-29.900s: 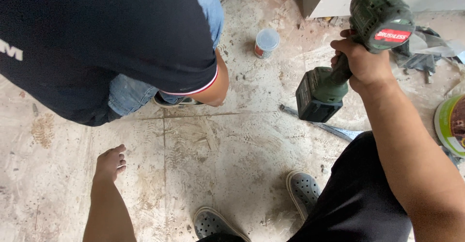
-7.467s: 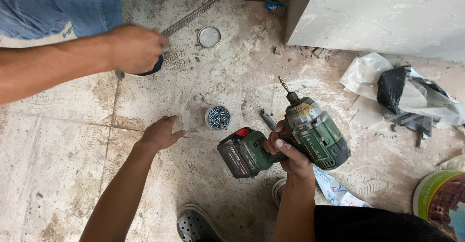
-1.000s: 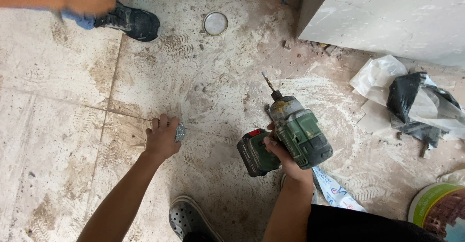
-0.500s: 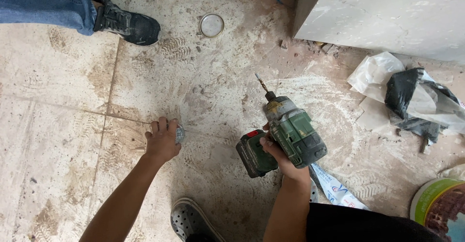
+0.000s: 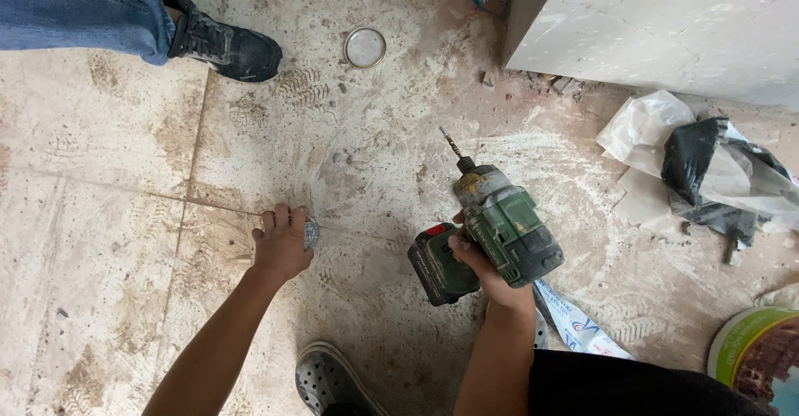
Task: Securing a metal door frame to a wall using a power drill and screws.
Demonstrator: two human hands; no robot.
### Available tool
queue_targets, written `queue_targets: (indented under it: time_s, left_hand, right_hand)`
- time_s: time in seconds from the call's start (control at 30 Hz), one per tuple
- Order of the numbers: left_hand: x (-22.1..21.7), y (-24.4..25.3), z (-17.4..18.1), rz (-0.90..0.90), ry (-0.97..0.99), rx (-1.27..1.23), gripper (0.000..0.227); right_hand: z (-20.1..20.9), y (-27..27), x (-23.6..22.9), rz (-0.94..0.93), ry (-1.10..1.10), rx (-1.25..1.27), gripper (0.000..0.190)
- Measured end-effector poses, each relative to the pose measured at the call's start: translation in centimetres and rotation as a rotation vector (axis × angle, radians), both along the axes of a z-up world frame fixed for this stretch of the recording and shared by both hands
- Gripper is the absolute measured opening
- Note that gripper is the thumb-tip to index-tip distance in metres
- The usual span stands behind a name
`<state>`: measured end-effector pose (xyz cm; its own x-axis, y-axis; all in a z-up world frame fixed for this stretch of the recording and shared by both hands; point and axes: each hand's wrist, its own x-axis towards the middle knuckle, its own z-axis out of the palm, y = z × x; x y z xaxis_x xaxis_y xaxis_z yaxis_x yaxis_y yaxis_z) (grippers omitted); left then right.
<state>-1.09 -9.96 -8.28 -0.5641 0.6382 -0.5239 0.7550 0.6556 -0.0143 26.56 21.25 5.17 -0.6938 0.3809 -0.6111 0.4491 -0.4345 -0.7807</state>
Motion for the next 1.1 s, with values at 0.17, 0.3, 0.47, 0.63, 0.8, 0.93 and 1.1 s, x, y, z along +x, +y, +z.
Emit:
queue_targets:
  time_s: [0.17, 0.3, 0.47, 0.63, 0.8, 0.93, 1.1]
  left_hand:
    - [-0.3, -0.2, -1.1, 0.012, 0.010, -0.033, 0.082]
    - [-0.2, -0.1, -0.5, 0.019, -0.018, -0.019, 0.080]
    - [-0.1, 0.2, -0.2, 0.026, -0.016, -0.027, 0.078]
    - [-0.1, 0.3, 0.0, 0.036, -0.019, -0.039, 0.077]
    - [-0.2, -0.1, -0.8, 0.014, -0.004, -0.013, 0.078]
    - [-0.2, -0.2, -0.8, 0.026, -0.012, -0.001, 0.081]
    - [0.0, 0.1, -0.2, 0.014, 0.006, -0.009, 0.079]
  right_hand:
    - [0.2, 0.0, -0.1, -0.003, -0.005, -0.002, 0.049]
    - [0.3, 0.0, -0.1, -0.005, -0.010, -0.008, 0.049]
    - [0.5, -0.2, -0.1, -0.010, -0.017, -0.013, 0.049]
    - [0.6, -0.3, -0.1, -0.015, -0.025, -0.017, 0.049]
    - [0.7, -0.4, -0.2, -0.017, -0.037, -0.023, 0.049]
    - [0.8, -0.4, -0.2, -0.019, -0.042, -0.026, 0.048]
    - [0.9, -0.6, -0.2, -0.023, -0.052, -0.033, 0.048]
